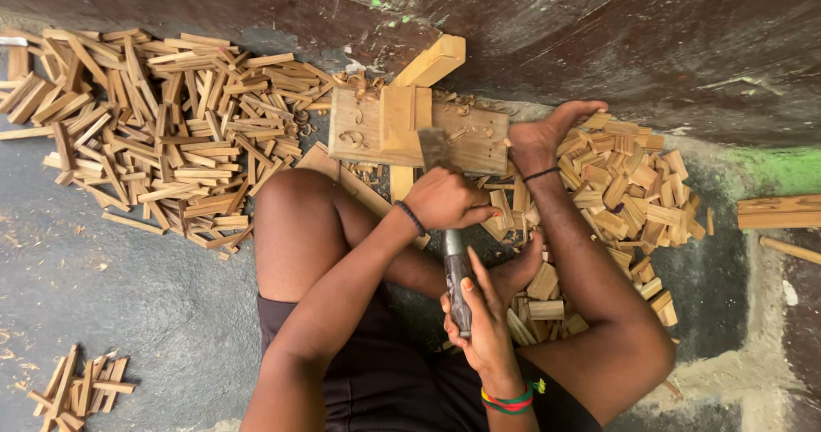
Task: The person sits on the floor and uses a chisel and mallet to carve a piece of wood held between their feet. They repeatedly strike the chisel to shape the wood, creating wood shavings that accumulate on the floor.
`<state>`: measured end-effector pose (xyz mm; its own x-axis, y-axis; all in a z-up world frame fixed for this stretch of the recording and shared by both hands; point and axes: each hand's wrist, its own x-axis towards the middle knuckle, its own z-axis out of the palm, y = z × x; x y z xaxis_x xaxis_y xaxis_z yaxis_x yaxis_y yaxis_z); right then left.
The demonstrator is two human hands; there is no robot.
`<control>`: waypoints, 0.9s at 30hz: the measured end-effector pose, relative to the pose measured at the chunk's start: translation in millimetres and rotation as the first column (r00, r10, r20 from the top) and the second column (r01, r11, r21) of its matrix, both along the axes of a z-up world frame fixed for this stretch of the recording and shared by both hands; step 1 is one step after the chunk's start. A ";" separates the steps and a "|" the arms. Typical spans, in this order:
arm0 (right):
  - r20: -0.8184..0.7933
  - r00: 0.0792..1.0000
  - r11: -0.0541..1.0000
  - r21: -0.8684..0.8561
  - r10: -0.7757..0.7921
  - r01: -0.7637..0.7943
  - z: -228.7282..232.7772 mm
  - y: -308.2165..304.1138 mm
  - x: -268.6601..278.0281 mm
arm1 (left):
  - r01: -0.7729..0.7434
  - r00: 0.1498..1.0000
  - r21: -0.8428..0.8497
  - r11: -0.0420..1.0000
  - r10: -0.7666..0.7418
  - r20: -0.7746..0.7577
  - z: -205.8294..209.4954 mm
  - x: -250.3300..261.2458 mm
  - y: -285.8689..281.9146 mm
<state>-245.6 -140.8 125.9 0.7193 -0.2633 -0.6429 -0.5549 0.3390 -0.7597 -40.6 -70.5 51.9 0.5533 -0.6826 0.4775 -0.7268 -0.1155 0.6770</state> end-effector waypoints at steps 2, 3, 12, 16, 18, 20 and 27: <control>-0.017 1.000 1.000 0.004 0.002 -0.002 -1.0 2.1 -2.2 | -0.016 1.000 -0.062 0.998 0.015 -0.015 -3.1 -5.1 6.6; -0.025 1.000 1.000 0.003 0.002 -0.001 -1.3 2.1 -2.8 | -0.024 0.999 -0.072 0.997 0.022 -0.028 -3.8 -5.6 7.4; -0.019 0.999 0.999 0.012 0.047 -0.047 0.0 -4.3 -0.5 | -0.081 0.996 -0.129 0.988 0.076 -0.046 -5.1 -6.5 9.4; -0.023 0.998 0.998 -0.004 0.065 -0.065 0.6 -4.9 2.8 | -0.104 0.994 -0.144 0.984 0.099 -0.045 -7.4 -5.4 9.9; -0.032 0.997 0.997 -0.031 0.075 -0.076 1.4 -5.7 3.7 | -0.108 0.994 -0.152 0.982 0.102 -0.049 -7.5 -5.9 9.0; -0.038 0.997 0.997 -0.031 0.074 -0.076 1.9 -6.9 4.5 | -0.114 0.993 -0.144 0.983 0.108 -0.052 -7.4 -6.6 8.2; -0.015 0.997 0.997 -0.017 0.073 -0.073 2.4 -8.4 3.6 | -0.114 0.992 -0.169 0.979 0.103 -0.074 -5.4 -6.1 8.9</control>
<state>-242.0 -149.2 128.3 0.7280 -0.2216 -0.6488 -0.5883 0.2840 -0.7571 -46.7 -61.7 46.5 0.6533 -0.5269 0.5437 -0.6702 -0.0684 0.7390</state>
